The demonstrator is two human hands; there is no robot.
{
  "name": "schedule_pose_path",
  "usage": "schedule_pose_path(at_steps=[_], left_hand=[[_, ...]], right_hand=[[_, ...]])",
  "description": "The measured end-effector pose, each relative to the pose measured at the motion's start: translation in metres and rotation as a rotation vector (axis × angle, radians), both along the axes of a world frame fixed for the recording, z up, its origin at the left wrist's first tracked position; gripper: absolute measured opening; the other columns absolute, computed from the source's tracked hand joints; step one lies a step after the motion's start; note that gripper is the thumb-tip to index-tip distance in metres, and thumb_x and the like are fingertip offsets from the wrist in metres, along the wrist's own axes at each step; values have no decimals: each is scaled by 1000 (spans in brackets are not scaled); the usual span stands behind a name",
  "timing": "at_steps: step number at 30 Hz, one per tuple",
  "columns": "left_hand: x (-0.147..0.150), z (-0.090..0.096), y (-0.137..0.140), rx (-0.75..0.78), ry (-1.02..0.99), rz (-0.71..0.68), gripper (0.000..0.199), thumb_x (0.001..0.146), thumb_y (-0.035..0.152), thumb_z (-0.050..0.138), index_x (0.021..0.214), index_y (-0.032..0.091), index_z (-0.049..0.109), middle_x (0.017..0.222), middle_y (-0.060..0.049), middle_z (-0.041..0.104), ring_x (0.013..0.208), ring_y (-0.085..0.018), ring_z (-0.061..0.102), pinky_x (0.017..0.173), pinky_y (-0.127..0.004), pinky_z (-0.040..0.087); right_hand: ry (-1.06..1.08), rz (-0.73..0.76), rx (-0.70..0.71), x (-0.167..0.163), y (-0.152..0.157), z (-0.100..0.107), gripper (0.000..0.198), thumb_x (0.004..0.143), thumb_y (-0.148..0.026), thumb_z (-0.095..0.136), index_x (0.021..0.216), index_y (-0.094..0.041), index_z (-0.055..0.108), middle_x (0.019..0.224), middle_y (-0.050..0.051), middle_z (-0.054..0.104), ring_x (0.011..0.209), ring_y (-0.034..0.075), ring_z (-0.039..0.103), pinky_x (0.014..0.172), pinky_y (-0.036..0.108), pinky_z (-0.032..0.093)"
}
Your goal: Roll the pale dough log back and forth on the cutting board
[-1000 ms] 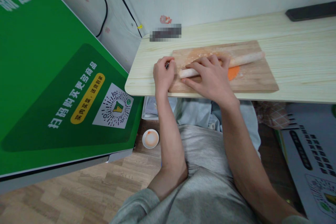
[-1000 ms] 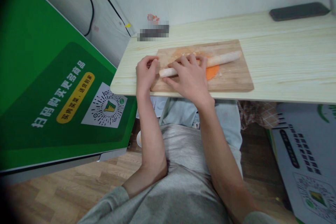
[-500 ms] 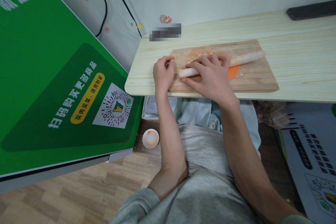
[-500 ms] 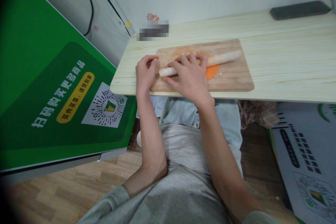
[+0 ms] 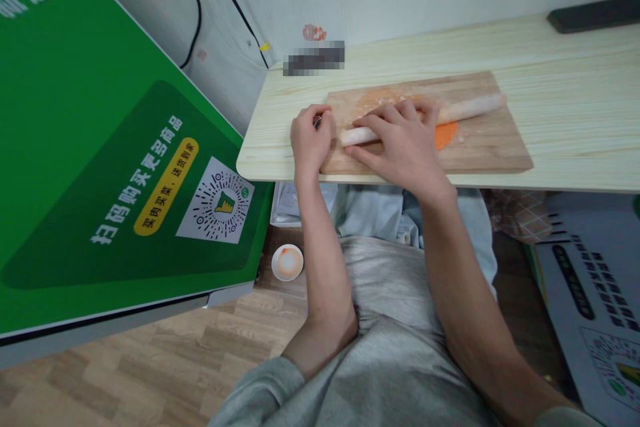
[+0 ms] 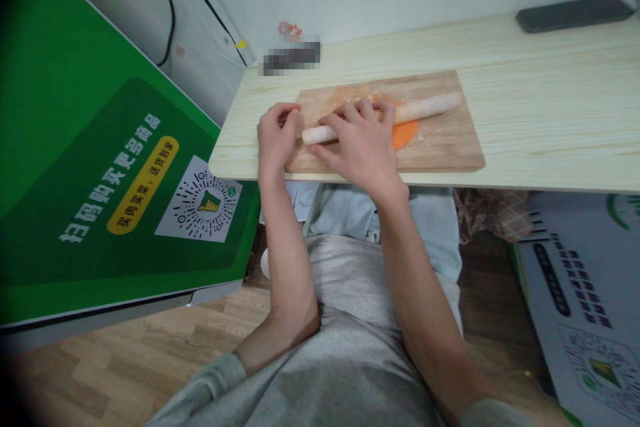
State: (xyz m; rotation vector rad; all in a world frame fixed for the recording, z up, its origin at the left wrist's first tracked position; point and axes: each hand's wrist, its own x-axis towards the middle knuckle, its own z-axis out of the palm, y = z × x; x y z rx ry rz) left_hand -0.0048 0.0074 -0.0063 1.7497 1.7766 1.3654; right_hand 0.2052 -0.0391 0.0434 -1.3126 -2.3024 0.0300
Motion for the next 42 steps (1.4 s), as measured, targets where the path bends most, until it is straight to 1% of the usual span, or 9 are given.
schedule_pose_path(at_steps=[8, 17, 21, 27, 33, 39, 42], left_hand=[[-1, -1, 0, 4, 10, 9, 18, 105, 18, 61, 107, 27, 77, 117, -5, 82, 112, -23, 75, 107, -39, 59], [0, 0, -1, -8, -4, 5, 17, 107, 25, 61, 108, 27, 77, 118, -6, 82, 116, -25, 75, 110, -42, 58], [2, 2, -3, 11, -5, 10, 16, 107, 28, 61, 107, 28, 77, 116, -5, 82, 115, -25, 75, 109, -41, 59], [4, 6, -4, -18, -37, 16, 16, 106, 25, 62, 104, 27, 77, 116, -5, 83, 116, -25, 74, 112, -42, 59], [3, 5, -3, -16, -21, 15, 16, 106, 22, 62, 104, 27, 77, 116, -5, 83, 115, -25, 75, 111, -42, 58], [2, 3, -2, -3, 0, 9, 19, 107, 21, 60, 105, 29, 78, 115, -4, 83, 116, -25, 74, 109, -40, 58], [2, 2, -1, 5, 13, 11, 21, 107, 19, 59, 106, 29, 78, 115, -4, 83, 115, -24, 75, 109, -40, 58]], right_hand=[[-7, -11, -37, -1, 0, 2, 61, 113, -72, 39, 133, -26, 74, 137, 13, 74, 135, 43, 56, 117, 66, 32], [25, 3, -26, 0, 0, 1, 63, 112, -75, 36, 132, -29, 75, 136, 12, 74, 134, 43, 55, 117, 67, 32], [43, 14, -28, 1, 0, 1, 67, 111, -78, 34, 133, -30, 75, 136, 13, 73, 133, 44, 54, 117, 68, 31], [40, 15, -36, 1, 1, 0, 70, 110, -80, 32, 133, -30, 74, 136, 13, 73, 133, 44, 54, 117, 67, 31], [10, 0, -56, 0, 1, 1, 69, 110, -80, 34, 136, -29, 73, 137, 13, 72, 134, 44, 54, 118, 67, 30], [32, 9, -15, 0, 2, -1, 74, 109, -83, 29, 133, -30, 74, 133, 12, 73, 132, 43, 54, 116, 66, 33], [32, 11, -22, 1, 2, -1, 75, 109, -84, 28, 133, -30, 75, 133, 12, 73, 131, 42, 55, 116, 66, 33]])
